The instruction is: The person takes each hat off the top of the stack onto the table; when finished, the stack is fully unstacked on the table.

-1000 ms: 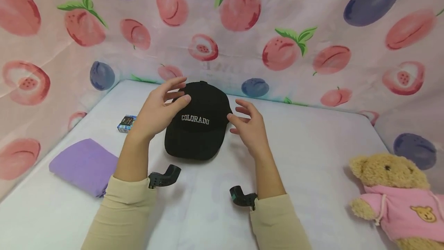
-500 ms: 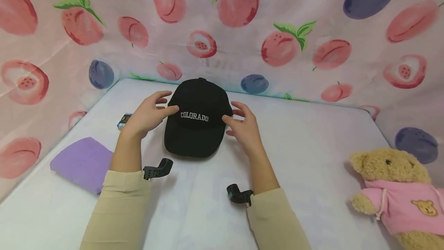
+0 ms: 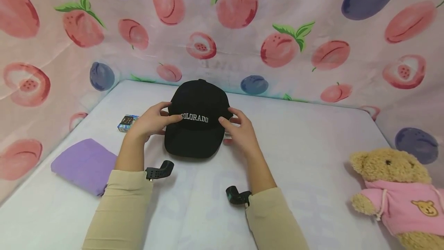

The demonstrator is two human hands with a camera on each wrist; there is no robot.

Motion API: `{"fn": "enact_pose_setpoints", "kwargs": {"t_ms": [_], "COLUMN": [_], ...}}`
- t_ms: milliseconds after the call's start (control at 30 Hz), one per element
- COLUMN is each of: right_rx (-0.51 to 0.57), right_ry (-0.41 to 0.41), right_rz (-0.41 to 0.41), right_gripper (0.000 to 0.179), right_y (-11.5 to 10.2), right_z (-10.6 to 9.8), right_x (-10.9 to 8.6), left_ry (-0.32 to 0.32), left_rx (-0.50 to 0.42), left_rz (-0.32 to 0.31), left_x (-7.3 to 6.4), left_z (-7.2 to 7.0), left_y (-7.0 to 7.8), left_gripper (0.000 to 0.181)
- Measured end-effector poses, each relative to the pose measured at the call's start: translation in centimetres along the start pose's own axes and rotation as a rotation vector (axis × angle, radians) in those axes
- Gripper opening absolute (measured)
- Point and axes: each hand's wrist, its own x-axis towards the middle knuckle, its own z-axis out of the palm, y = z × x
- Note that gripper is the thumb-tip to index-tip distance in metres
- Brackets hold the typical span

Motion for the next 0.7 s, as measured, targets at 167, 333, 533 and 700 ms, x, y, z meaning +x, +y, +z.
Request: {"fn": "enact_pose_setpoints", "kwargs": {"t_ms": [167,333,533,700], "right_rx": [0.006,0.006,0.011,0.027], "right_ry": [-0.028,-0.012,0.032,0.074], "right_rz": [0.0,-0.002,-0.018,-0.04], "right_gripper": [0.065,0.063,0.056,0.05], "right_y": [0.23,0.19,0.45,0.56], "right_z": [0.46,0.77,0.79,0.8], "right_x": [-0.02,-0.08,0.17,0.44], "left_ry": [0.011,0.02,0.023,0.025], "left_rx": [0.05,0.078,0.078,0.087], "left_rz": [-0.007,-0.008,-0.007,-0.005], "left_x": [0.09,0.03,-0.18,-0.31], "left_z": [0.15,0.2,0.24,0.24], "left_y": [-0.17,-0.05,0.25,0.65], "left_gripper": [0.082,0.084,0.085,0.087]}}
